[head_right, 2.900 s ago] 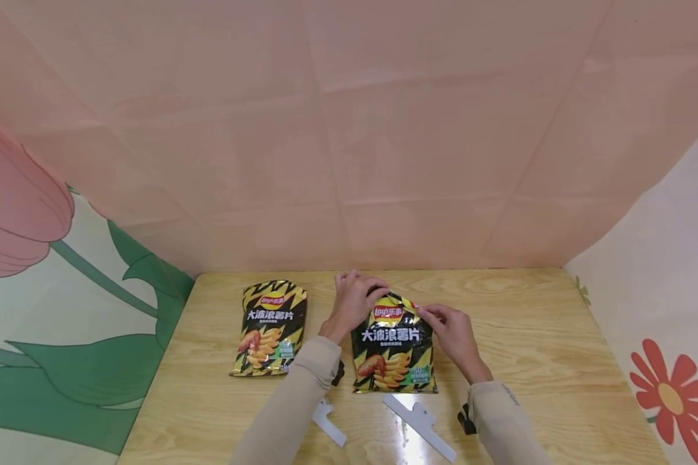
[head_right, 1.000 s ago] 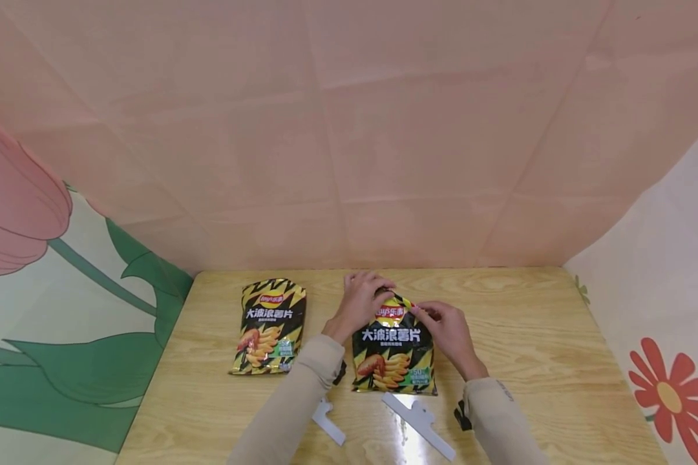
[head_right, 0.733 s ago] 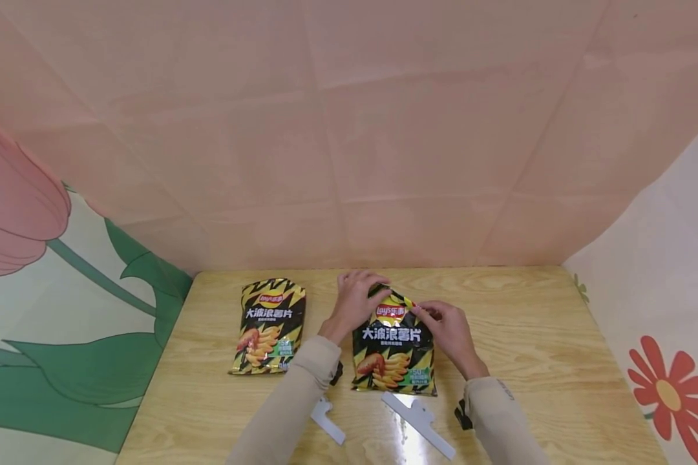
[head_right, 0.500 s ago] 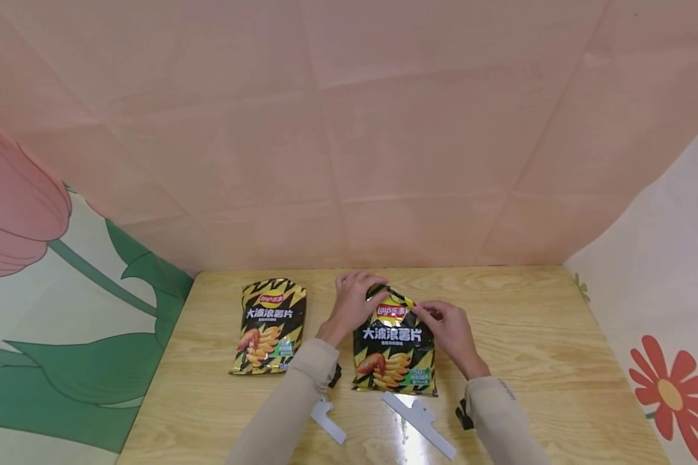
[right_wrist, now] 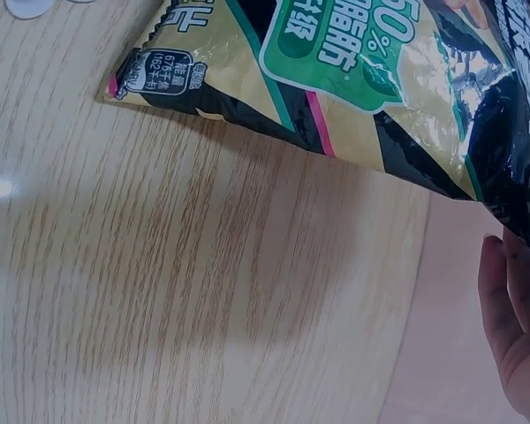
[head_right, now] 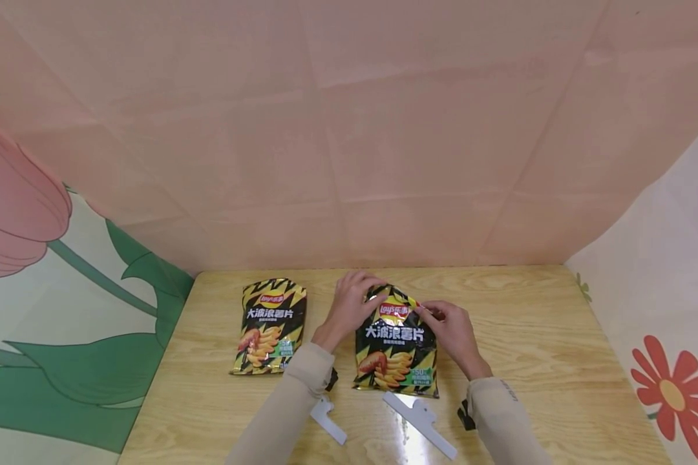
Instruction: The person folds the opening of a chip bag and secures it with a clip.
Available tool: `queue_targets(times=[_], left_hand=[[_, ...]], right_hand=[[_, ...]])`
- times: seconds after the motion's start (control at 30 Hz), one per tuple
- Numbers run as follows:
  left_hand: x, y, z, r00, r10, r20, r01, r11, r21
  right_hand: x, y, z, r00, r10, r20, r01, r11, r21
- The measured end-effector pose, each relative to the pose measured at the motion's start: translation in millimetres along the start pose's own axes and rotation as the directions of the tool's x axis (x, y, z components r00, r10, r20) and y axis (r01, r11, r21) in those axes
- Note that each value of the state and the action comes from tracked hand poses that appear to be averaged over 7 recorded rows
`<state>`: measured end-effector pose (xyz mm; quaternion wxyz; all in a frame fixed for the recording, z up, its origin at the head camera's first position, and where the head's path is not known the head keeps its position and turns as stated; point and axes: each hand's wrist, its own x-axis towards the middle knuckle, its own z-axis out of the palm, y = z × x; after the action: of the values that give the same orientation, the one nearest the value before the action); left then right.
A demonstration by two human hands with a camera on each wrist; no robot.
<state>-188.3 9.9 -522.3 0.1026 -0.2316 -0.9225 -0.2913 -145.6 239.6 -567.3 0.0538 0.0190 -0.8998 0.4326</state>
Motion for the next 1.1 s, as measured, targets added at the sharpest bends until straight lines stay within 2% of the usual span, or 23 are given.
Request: queue_targets(times=[0.2, 0.33, 0.5, 0.8, 1.0, 1.1], left_hand=[[-3.9, -1.8, -2.6, 1.000, 0.014, 0.013, -0.014, 0.999, -0.031], [-8.1, -1.3, -2.9, 0.997, 0.030, 0.074, -0.023, 0.996, -0.086], [-14.6, 0.4, -0.6, 0.988, 0.029, 0.149, -0.013, 0.995, -0.103], [-25.6, 6.7, 8.0, 0.982, 0.062, 0.177, -0.051, 0.997, -0.063], [-38.4, 13.0, 19.1, 0.980, 0.097, 0.175, -0.085, 0.994, -0.074], [-43.5, 17.9, 21.8, 0.976, 0.094, 0.195, -0.081, 0.994, -0.076]], right_hand=[[0, 1, -2.4, 1.000, -0.009, 0.002, 0.009, 1.000, -0.019], [1, 1, -3.9, 1.000, -0.008, 0.004, 0.008, 1.000, -0.009], [0, 2, -4.1, 1.000, -0.012, -0.001, 0.012, 1.000, -0.001], [0, 6, -3.4, 0.999, -0.038, -0.020, 0.038, 0.999, 0.001], [0, 5, -4.8, 0.999, -0.033, -0.006, 0.033, 0.999, -0.005], [0, 5, -6.1, 1.000, -0.029, 0.002, 0.029, 1.000, -0.009]])
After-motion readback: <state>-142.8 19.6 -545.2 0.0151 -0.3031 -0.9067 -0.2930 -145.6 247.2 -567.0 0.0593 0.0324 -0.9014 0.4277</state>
